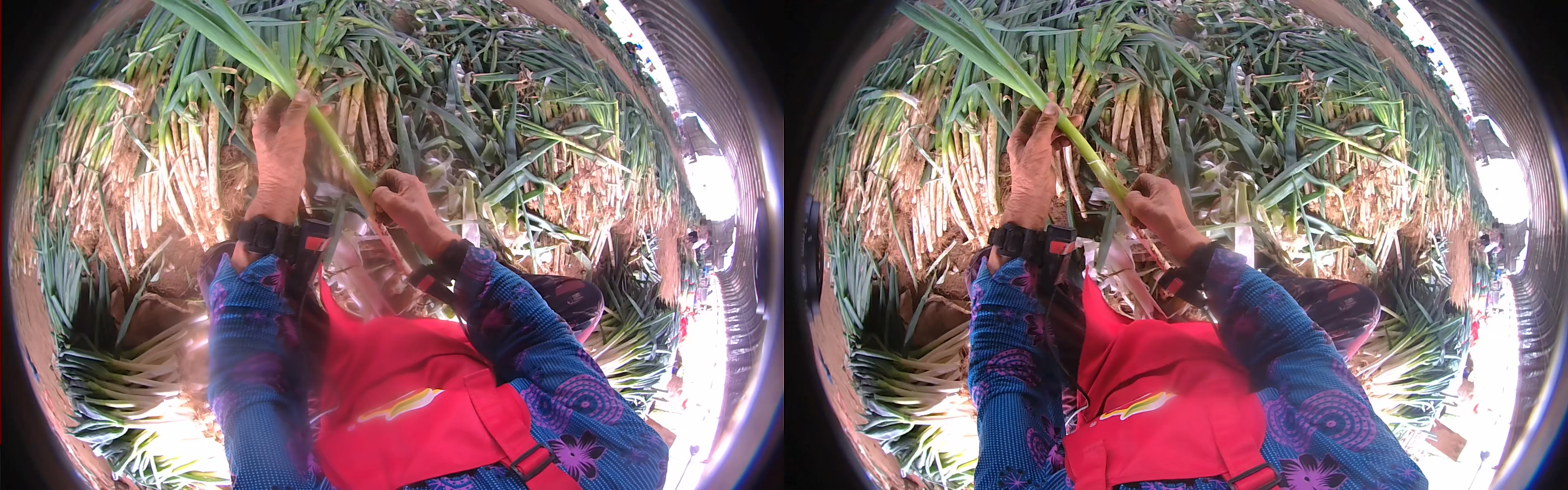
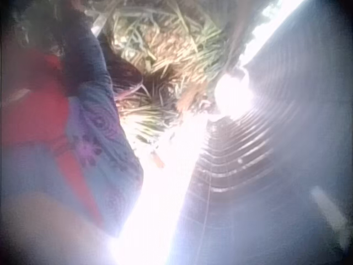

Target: The person strips outer layers from leeks by hand and places the cleaned leeks onto a pile.

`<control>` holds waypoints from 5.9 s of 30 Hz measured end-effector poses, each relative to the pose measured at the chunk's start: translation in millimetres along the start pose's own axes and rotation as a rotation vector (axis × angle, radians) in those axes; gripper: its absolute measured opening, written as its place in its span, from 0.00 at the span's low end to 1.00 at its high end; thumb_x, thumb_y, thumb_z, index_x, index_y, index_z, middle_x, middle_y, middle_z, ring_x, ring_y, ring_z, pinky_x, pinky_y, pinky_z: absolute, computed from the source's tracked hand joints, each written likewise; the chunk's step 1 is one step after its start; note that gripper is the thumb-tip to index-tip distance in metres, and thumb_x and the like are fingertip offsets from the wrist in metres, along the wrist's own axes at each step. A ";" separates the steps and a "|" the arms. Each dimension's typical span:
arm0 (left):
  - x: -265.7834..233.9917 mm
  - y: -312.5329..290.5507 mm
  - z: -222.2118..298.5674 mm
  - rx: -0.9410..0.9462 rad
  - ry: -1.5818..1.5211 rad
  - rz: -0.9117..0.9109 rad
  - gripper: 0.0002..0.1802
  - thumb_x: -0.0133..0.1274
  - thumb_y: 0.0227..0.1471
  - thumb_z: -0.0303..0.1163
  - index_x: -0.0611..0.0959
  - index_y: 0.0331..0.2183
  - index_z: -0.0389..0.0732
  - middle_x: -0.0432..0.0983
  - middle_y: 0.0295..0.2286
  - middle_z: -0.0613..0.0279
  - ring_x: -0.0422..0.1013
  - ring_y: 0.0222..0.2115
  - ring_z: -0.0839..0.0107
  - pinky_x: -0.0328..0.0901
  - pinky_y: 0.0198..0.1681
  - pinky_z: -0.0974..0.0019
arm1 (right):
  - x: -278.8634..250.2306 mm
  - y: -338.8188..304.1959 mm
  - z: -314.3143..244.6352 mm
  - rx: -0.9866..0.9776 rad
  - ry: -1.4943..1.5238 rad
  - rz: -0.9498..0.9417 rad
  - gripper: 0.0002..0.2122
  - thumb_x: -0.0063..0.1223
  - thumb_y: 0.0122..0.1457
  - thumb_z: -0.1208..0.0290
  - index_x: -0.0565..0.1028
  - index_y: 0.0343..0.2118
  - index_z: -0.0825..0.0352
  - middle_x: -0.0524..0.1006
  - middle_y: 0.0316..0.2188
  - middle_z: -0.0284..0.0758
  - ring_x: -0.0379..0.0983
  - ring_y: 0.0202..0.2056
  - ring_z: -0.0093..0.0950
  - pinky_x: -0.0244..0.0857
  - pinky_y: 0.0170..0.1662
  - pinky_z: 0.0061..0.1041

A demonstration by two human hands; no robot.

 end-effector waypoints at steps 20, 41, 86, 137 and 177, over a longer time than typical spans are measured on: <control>-62.1 16.5 29.8 0.092 0.047 0.215 0.14 0.57 0.53 0.37 0.75 0.37 0.41 0.76 0.32 0.66 0.77 0.35 0.68 0.69 0.31 0.73 | -173.2 4.0 110.4 0.078 1.367 0.249 0.10 0.46 0.56 0.70 0.75 0.33 0.71 0.78 0.34 0.43 0.75 0.35 0.36 0.72 0.40 0.32; 34.1 -15.3 13.8 0.098 0.234 -0.253 0.25 0.56 0.54 0.38 0.73 0.51 0.39 0.75 0.33 0.64 0.73 0.34 0.74 0.70 0.33 0.71 | 5.6 0.4 -75.5 -0.324 0.079 -0.297 0.15 0.55 0.56 0.64 0.72 0.40 0.71 0.74 0.30 0.33 0.70 0.32 0.22 0.64 0.37 0.22; 245.2 -164.3 -126.2 -0.185 0.637 -0.796 0.10 0.59 0.45 0.20 0.74 0.29 0.38 0.71 0.25 0.70 0.66 0.26 0.83 0.65 0.32 0.77 | -309.6 -67.4 4.8 -0.202 1.225 0.617 0.12 0.48 0.60 0.61 0.69 0.32 0.67 0.57 0.14 0.24 0.51 0.16 0.18 0.45 0.20 0.20; 216.2 -172.8 -104.7 -0.195 0.708 -0.824 0.17 0.53 0.51 0.23 0.74 0.45 0.34 0.76 0.33 0.61 0.74 0.30 0.72 0.68 0.33 0.73 | -335.8 -68.8 -7.6 -0.488 1.278 0.472 0.13 0.46 0.59 0.63 0.68 0.39 0.69 0.69 0.24 0.35 0.64 0.23 0.28 0.61 0.29 0.29; 207.5 -190.2 -91.3 0.518 1.084 -0.736 0.06 0.54 0.42 0.21 0.73 0.26 0.38 0.70 0.26 0.56 0.69 0.30 0.55 0.64 0.31 0.58 | -324.2 -46.4 48.4 -0.250 1.270 0.939 0.08 0.53 0.55 0.66 0.68 0.30 0.64 0.64 0.15 0.30 0.59 0.12 0.25 0.52 0.15 0.26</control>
Point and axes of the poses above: each hand's wrist, its own y-axis towards the middle knuckle, its own x-axis out of the palm, z = x × y, the point moved 7 cm from there along y, towards the middle knuckle
